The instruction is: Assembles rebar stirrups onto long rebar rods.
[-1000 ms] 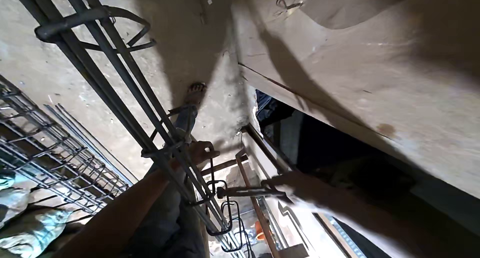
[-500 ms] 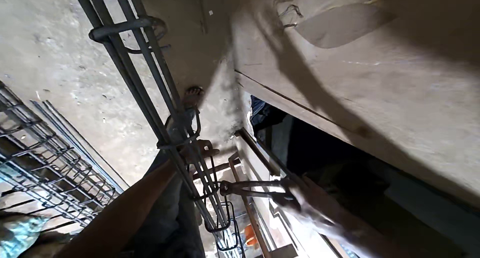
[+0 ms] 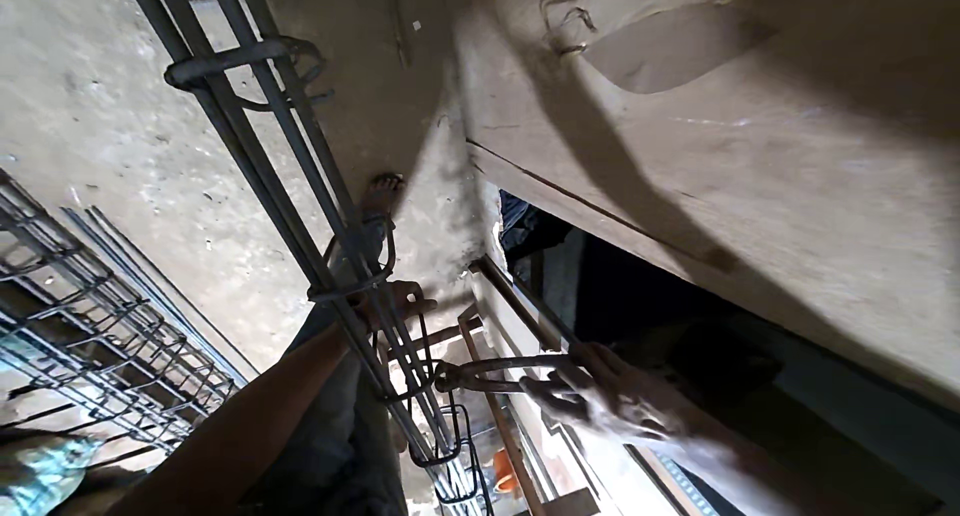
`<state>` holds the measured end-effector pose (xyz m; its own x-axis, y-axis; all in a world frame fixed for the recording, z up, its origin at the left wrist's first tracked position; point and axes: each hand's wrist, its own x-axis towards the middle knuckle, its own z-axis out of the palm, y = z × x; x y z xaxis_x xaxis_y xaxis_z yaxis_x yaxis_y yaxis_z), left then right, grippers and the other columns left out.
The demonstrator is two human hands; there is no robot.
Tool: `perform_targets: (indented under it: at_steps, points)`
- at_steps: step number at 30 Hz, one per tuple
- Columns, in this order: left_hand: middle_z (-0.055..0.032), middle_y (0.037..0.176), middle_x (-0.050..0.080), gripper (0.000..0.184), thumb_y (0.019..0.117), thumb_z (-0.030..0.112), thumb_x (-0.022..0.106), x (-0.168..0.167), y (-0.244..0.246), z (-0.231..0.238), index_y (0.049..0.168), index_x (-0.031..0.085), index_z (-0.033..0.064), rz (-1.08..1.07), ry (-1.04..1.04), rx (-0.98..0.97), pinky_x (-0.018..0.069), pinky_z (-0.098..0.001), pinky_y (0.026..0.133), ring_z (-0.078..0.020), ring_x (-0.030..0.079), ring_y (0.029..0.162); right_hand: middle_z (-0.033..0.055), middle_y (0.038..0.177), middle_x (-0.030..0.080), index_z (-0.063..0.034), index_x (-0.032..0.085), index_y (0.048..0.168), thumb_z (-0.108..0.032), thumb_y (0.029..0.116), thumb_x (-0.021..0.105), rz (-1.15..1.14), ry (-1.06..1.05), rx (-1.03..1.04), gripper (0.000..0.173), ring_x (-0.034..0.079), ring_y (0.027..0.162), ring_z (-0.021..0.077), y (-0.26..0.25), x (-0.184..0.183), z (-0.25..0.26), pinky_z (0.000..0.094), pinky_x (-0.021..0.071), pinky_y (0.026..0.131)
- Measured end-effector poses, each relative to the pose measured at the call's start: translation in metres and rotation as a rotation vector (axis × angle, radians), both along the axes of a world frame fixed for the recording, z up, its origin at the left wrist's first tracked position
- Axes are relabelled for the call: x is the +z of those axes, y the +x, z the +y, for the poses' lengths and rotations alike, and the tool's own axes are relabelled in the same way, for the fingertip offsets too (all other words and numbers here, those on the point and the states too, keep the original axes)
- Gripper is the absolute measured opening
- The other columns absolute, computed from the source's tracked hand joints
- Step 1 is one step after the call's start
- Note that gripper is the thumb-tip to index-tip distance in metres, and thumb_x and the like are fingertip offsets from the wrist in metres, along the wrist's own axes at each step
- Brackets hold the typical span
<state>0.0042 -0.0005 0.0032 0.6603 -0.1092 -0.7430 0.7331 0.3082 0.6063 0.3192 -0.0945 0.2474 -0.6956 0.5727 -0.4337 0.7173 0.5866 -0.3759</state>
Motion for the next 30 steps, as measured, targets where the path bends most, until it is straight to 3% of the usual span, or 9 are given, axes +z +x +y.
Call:
perform_targets:
  at_steps: [4, 10, 15, 18, 20, 22, 25, 27, 30]
  points:
    - [-0.0141, 0.088, 0.065, 0.051, 0.1021, 0.049, 0.058, 0.002, 0.005, 0.000, 0.114, 0.065, 0.0005, -0.010, 0.007, -0.039, 0.0509, -0.0448, 0.074, -0.0217, 0.059, 0.072, 0.0162, 0.090, 0.064, -0.0072, 0.051, 0.145, -0.012, 0.1054, 0.046, -0.009, -0.004, -0.102, 0.041, 0.065, 0.071, 0.0324, -0.003, -0.038, 0.004, 0.0417, 0.0556, 0.062]
    - [-0.0151, 0.095, 0.066, 0.047, 0.1028, 0.047, 0.058, 0.003, 0.006, -0.001, 0.117, 0.065, 0.0018, -0.005, -0.015, -0.040, 0.0508, -0.0459, 0.078, -0.0229, 0.061, 0.079, 0.0142, 0.086, 0.066, -0.0105, 0.057, 0.137, -0.014, 0.1033, 0.051, 0.303, 0.041, -0.080, 0.034, 0.067, 0.072, 0.0313, 0.016, -0.127, 0.010, 0.0428, 0.0583, 0.061]
    - [-0.0179, 0.103, 0.068, 0.047, 0.1010, 0.046, 0.061, 0.004, 0.006, 0.001, 0.118, 0.066, 0.0021, 0.029, -0.018, -0.012, 0.0519, -0.0497, 0.087, -0.0267, 0.065, 0.091, 0.0150, 0.092, 0.067, -0.0124, 0.059, 0.135, -0.018, 0.1045, 0.052, 0.269, -0.141, -0.139, 0.032, 0.068, 0.077, 0.0322, 0.014, -0.115, 0.004, 0.0437, 0.0587, 0.063]
    - [-0.0187, 0.101, 0.068, 0.046, 0.1015, 0.043, 0.062, 0.006, 0.010, 0.006, 0.118, 0.065, 0.0002, 0.040, -0.026, -0.014, 0.0518, -0.0490, 0.085, -0.0270, 0.064, 0.088, 0.0158, 0.100, 0.068, -0.0135, 0.059, 0.138, -0.022, 0.0973, 0.063, 0.123, -0.638, -0.247, 0.042, 0.071, 0.079, 0.0346, 0.009, -0.064, 0.006, 0.0505, 0.0597, 0.065]
    - [-0.0181, 0.099, 0.067, 0.047, 0.1019, 0.043, 0.061, 0.008, 0.008, 0.006, 0.118, 0.065, -0.0001, 0.036, -0.032, -0.013, 0.0517, -0.0476, 0.082, -0.0252, 0.063, 0.083, 0.0155, 0.094, 0.069, -0.0124, 0.063, 0.130, -0.029, 0.1039, 0.060, 0.092, -1.150, -0.403, 0.031, 0.069, 0.080, 0.0320, -0.001, -0.035, 0.022, 0.0501, 0.0568, 0.073]
    - [-0.0143, 0.093, 0.066, 0.047, 0.1019, 0.046, 0.060, 0.008, 0.008, 0.005, 0.118, 0.064, 0.0018, 0.042, -0.036, -0.020, 0.0506, -0.0437, 0.075, -0.0208, 0.059, 0.075, 0.0055, 0.070, 0.057, -0.0096, 0.067, 0.109, -0.031, 0.1062, 0.055, 0.158, -1.680, -0.677, 0.024, 0.054, 0.054, 0.0146, -0.007, -0.021, 0.029, 0.0311, 0.0469, 0.051]
    - [-0.0131, 0.090, 0.064, 0.046, 0.1016, 0.045, 0.061, 0.009, 0.009, 0.007, 0.117, 0.064, 0.0018, 0.042, -0.040, 0.004, 0.0496, -0.0423, 0.073, -0.0195, 0.057, 0.072, -0.0041, 0.067, 0.054, -0.0133, 0.064, 0.113, -0.030, 0.1042, 0.051, 0.290, -2.232, -0.954, 0.023, 0.051, 0.048, 0.0040, -0.004, -0.024, 0.018, 0.0206, 0.0472, 0.046]
    - [-0.0156, 0.094, 0.066, 0.047, 0.1009, 0.045, 0.062, 0.005, 0.004, 0.008, 0.117, 0.065, 0.0007, 0.020, -0.007, 0.030, 0.0509, -0.0452, 0.078, -0.0224, 0.060, 0.078, 0.0003, 0.072, 0.061, -0.0105, 0.067, 0.114, -0.026, 0.1001, 0.064, 0.206, -1.971, -0.787, 0.021, 0.057, 0.056, 0.0079, -0.003, -0.027, 0.027, 0.0246, 0.0515, 0.053]
    - [-0.0202, 0.100, 0.068, 0.050, 0.1014, 0.045, 0.061, 0.004, 0.000, 0.008, 0.119, 0.065, -0.0016, 0.022, -0.005, 0.029, 0.0520, -0.0506, 0.086, -0.0281, 0.065, 0.087, 0.0191, 0.096, 0.069, -0.0124, 0.057, 0.132, -0.039, 0.0887, 0.078, -0.294, -1.297, -0.425, 0.055, 0.069, 0.087, 0.0382, -0.019, -0.009, 0.052, 0.0566, 0.0543, 0.075]
